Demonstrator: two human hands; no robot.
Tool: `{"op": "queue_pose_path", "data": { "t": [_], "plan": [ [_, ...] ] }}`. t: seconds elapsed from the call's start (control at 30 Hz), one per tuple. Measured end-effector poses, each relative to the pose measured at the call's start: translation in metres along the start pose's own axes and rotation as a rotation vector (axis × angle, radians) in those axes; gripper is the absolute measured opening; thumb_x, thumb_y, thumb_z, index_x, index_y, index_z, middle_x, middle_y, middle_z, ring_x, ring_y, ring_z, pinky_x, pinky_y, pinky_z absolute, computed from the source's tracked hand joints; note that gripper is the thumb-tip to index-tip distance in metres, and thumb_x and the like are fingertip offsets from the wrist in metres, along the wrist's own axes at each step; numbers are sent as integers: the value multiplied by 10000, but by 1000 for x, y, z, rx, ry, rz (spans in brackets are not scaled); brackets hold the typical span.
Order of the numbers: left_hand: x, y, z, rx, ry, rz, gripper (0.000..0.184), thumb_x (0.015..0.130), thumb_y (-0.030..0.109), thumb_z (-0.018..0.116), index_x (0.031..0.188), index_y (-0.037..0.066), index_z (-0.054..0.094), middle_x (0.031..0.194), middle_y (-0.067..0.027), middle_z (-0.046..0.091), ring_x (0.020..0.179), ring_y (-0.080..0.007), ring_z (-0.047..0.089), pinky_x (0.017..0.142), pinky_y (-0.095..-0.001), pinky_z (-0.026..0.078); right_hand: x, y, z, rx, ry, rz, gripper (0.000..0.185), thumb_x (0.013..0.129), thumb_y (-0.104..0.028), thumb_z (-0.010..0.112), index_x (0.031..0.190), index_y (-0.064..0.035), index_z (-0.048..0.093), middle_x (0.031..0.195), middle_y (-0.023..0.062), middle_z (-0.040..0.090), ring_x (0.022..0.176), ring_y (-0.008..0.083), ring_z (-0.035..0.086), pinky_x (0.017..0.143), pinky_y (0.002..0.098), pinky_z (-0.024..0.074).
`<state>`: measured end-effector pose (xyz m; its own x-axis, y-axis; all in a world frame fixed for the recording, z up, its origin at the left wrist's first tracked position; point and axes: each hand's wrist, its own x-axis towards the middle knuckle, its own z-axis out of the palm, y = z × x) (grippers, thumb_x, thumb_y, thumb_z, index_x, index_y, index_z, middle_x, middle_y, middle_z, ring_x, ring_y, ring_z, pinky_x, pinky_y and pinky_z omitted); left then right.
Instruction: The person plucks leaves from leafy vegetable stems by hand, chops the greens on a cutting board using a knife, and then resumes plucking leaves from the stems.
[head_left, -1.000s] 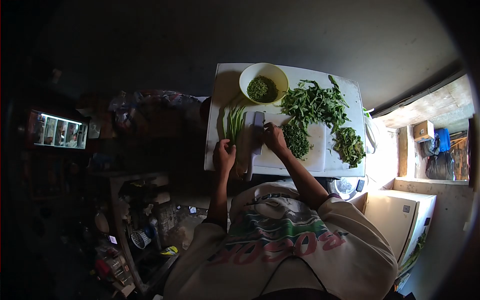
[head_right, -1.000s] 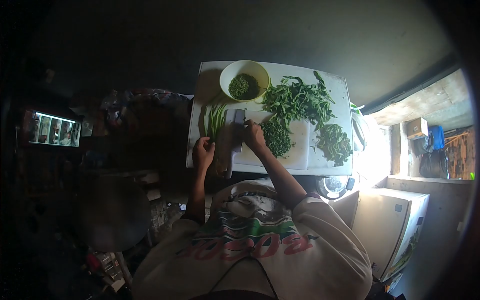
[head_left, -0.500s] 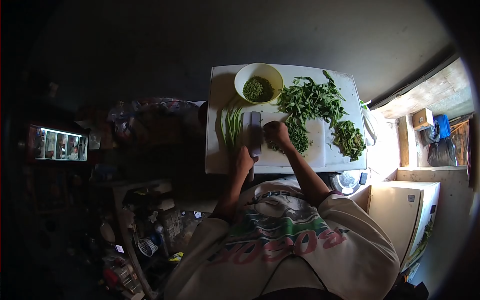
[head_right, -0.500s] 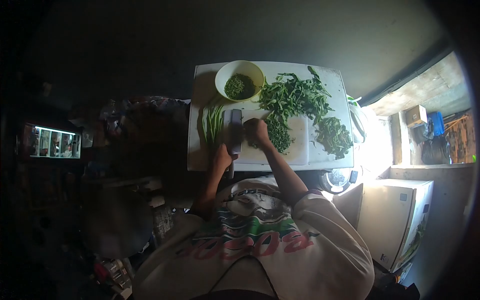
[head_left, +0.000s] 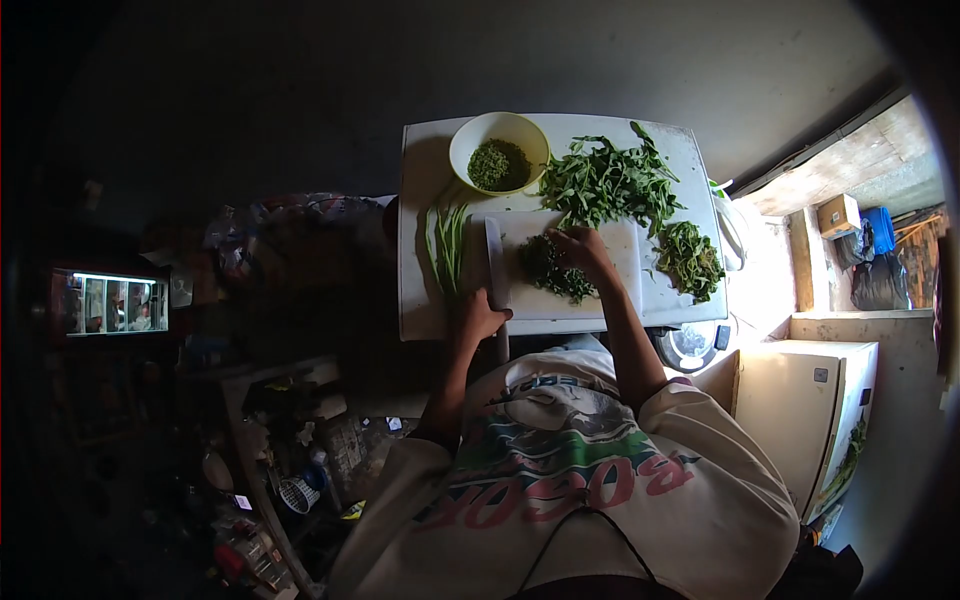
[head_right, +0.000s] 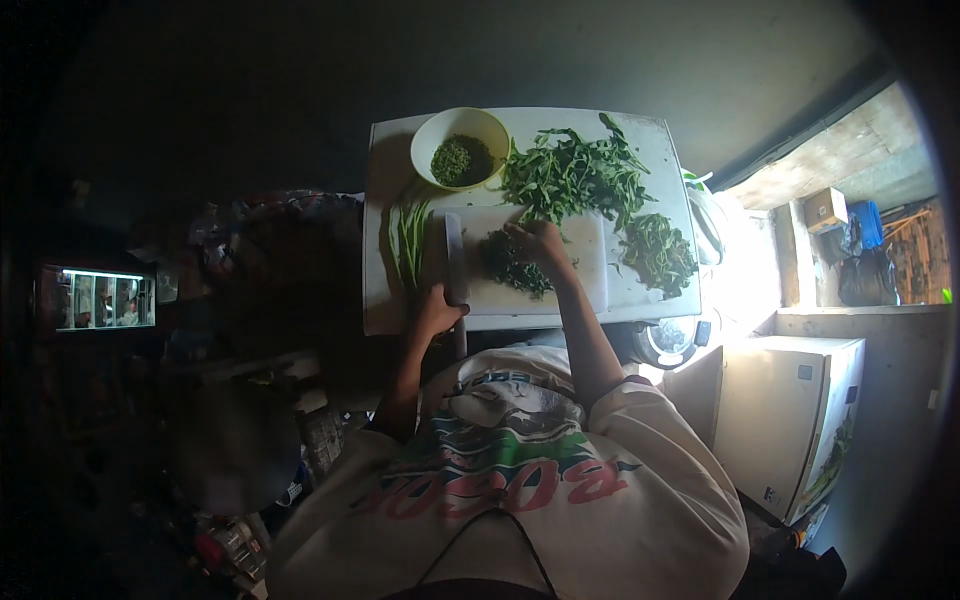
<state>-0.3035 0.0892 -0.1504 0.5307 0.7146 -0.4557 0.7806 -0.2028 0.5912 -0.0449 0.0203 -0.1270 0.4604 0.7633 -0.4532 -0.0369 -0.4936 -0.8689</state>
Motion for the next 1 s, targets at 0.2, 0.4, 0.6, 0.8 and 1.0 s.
{"op": "queue_pose_path", "data": {
  "t": [0.2, 0.4, 0.6, 0.8, 1.0],
  "plan": [
    [-13, 14, 1, -459, -63, -23, 427, 732, 199, 795, 1023, -23, 576, 856, -207, 648, 842, -329, 668, 767, -428, 523, -28, -1, 2, -61, -321, 99, 393, 948, -409, 647, 939, -20, 698, 778, 79, 679, 659, 164, 659, 606, 297, 569],
    [-13, 20, 25, -248, 157, 236, 320, 784, 228, 747, 873, 0, 541, 753, -187, 641, 710, -353, 665, 632, -446, 491, -77, -6, 33, -202, -849, 121, 528, 892, -175, 740, 1298, 4, 454, 1095, 172, 687, 929, 256, 704, 794, 359, 622],
    [2, 2, 82, -430, 119, 469, 296, 864, 247, 719, 834, 4, 551, 696, -139, 629, 654, -263, 650, 604, -398, 482, -89, 36, 21, -366, -584, -70, 402, 849, -207, 752, 1150, 1, 586, 993, 157, 706, 850, 225, 714, 660, 332, 599],
    [-20, 55, 38, -525, -2, 245, 340, 907, 311, 742, 818, 20, 590, 666, -25, 577, 653, -103, 594, 598, -285, 453, -113, 10, -6, -512, -399, 111, 270, 908, -173, 632, 1098, 8, 567, 768, 171, 676, 756, 284, 696, 638, 417, 524],
    [4, 44, 28, -494, 289, 278, 366, 922, 372, 709, 828, 37, 597, 723, -45, 614, 705, -138, 594, 614, -293, 471, -121, 56, -23, -539, -4, -180, 250, 963, -229, 561, 1071, -6, 588, 781, 257, 659, 802, 453, 661, 693, 511, 496]
  ]
}}
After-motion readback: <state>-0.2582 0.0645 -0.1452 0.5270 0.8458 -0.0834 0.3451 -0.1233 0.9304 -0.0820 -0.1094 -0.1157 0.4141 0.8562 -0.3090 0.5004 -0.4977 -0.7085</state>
